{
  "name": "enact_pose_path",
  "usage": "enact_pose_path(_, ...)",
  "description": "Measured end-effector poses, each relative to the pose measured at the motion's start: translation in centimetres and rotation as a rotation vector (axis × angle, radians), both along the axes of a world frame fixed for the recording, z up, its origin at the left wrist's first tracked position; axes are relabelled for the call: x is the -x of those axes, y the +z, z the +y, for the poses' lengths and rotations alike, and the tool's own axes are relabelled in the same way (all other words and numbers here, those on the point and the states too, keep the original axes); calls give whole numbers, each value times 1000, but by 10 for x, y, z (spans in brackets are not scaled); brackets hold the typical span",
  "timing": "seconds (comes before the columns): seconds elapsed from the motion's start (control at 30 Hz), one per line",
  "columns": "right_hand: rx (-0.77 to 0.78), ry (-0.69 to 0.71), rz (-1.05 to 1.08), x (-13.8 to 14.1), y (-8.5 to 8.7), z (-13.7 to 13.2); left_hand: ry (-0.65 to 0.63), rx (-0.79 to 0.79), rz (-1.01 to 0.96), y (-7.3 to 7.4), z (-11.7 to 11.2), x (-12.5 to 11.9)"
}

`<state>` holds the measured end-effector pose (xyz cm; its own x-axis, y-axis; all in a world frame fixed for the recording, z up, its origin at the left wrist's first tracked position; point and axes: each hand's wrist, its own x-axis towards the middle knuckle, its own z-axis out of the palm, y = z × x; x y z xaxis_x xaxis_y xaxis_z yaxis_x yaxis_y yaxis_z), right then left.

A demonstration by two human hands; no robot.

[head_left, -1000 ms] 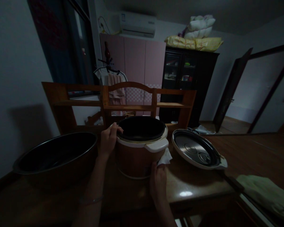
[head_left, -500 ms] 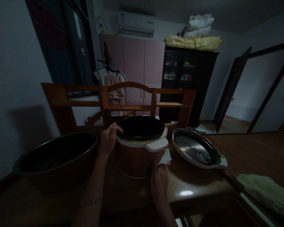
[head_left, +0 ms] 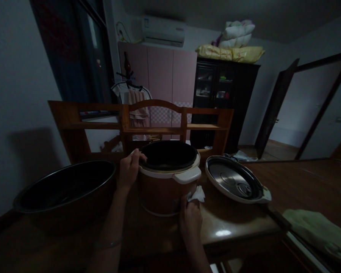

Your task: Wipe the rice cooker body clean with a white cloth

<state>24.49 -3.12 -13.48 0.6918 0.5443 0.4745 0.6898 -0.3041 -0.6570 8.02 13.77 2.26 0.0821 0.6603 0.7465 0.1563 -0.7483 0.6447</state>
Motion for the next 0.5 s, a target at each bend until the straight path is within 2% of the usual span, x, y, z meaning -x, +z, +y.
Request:
enact_pose_path(0.23, 50, 5, 32, 0, 4, -2, -6, 4, 2, 0, 0, 1)
enact_pose_path(0.5, -61, 104, 17, -3, -6, 2, -2, 20, -8, 0, -1, 0)
